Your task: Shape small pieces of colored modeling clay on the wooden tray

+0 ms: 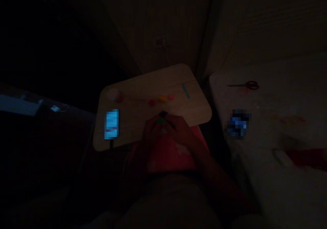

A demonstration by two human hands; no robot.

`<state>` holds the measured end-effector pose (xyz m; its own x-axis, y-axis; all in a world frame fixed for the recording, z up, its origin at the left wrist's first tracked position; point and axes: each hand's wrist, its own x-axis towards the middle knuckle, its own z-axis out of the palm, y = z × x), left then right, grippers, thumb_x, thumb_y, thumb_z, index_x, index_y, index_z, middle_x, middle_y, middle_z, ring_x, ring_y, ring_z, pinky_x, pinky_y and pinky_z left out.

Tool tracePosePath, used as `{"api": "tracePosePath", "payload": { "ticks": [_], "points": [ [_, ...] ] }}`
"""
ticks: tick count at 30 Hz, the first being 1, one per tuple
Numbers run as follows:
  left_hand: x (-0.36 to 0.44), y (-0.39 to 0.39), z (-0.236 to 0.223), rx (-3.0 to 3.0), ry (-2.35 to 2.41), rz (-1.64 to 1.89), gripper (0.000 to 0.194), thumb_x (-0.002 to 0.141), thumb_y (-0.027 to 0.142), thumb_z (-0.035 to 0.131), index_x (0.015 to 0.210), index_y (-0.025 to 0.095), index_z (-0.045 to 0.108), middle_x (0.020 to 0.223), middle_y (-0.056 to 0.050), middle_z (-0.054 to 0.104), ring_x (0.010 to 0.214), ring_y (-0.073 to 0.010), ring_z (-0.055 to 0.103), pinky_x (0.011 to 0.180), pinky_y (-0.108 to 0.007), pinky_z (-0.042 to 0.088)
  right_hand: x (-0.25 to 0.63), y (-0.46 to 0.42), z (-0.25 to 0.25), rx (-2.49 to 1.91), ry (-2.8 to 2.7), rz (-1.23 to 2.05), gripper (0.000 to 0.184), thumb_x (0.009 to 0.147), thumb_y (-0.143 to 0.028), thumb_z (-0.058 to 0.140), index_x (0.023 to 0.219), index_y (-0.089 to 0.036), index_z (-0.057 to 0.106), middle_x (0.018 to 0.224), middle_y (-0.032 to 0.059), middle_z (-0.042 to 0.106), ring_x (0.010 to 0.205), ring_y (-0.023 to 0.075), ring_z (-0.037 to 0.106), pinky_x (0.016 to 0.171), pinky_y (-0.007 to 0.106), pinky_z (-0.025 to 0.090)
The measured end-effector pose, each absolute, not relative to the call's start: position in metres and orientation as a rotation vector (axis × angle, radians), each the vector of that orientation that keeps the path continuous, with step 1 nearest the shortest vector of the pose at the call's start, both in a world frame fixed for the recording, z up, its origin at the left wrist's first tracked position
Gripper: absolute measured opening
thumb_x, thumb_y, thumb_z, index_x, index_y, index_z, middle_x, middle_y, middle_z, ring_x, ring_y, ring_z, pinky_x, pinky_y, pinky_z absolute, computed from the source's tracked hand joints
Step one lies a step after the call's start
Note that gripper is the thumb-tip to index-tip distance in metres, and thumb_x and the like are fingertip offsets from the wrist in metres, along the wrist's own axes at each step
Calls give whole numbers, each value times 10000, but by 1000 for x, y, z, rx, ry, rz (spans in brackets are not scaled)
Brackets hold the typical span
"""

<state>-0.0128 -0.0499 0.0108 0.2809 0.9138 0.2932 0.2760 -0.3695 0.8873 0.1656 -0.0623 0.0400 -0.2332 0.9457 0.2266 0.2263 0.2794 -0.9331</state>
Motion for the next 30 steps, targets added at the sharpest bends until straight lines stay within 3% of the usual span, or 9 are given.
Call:
{"api": "tracePosePath", "payload": {
  "ticks": [3,7,13,17,21,25,30],
  "points": [
    [-12,-58,12,1787,1169,1128,373,1007,552,569,1067,223,733,976,-80,750,971,-262,708,872,-407,607,167,-62,40,-1070,-1633,1072,312,984,-458,586,838,-204,694,693,6,633,616,164,537,580,281,396],
    [-10,-58,12,1761,1125,1103,397,987,582,577,1032,223,740,916,-69,743,879,-247,696,795,-384,596,166,-63,42,-1030,-1544,1129,359,946,-486,636,731,-201,666,663,-3,610,599,146,513,574,272,406],
    [-3,-46,22,1710,1031,1068,464,976,583,566,712,205,614,640,-1,564,618,-156,538,586,-301,456,159,-67,49,-1060,-1452,1110,359,943,-469,626,698,-208,657,623,-9,563,589,152,499,555,276,413],
    [0,-46,28,1682,984,1081,576,994,628,503,609,200,488,560,22,436,544,-121,403,539,-296,351,154,-68,48,-1017,-1459,1085,416,961,-479,580,636,-219,593,576,-7,499,574,165,503,574,293,439],
    [0,-50,26,1648,980,1119,585,959,690,541,644,198,586,596,0,519,587,-154,493,581,-318,431,158,-67,41,-1032,-1481,1004,418,975,-456,527,629,-225,559,570,-7,495,565,164,482,572,292,418],
    [-2,-52,26,1622,1012,1184,497,963,665,568,854,205,720,826,-55,702,823,-228,659,787,-376,551,169,-66,40,-1014,-1792,923,329,978,-366,544,710,-195,628,653,7,612,605,151,543,609,285,398],
    [-6,-47,27,1725,926,1106,475,974,622,589,754,208,663,725,-29,626,744,-204,604,760,-366,538,175,-67,44,-1036,-1940,790,308,1008,-344,524,777,-187,653,707,26,643,641,156,563,627,283,397]
  ]
}}
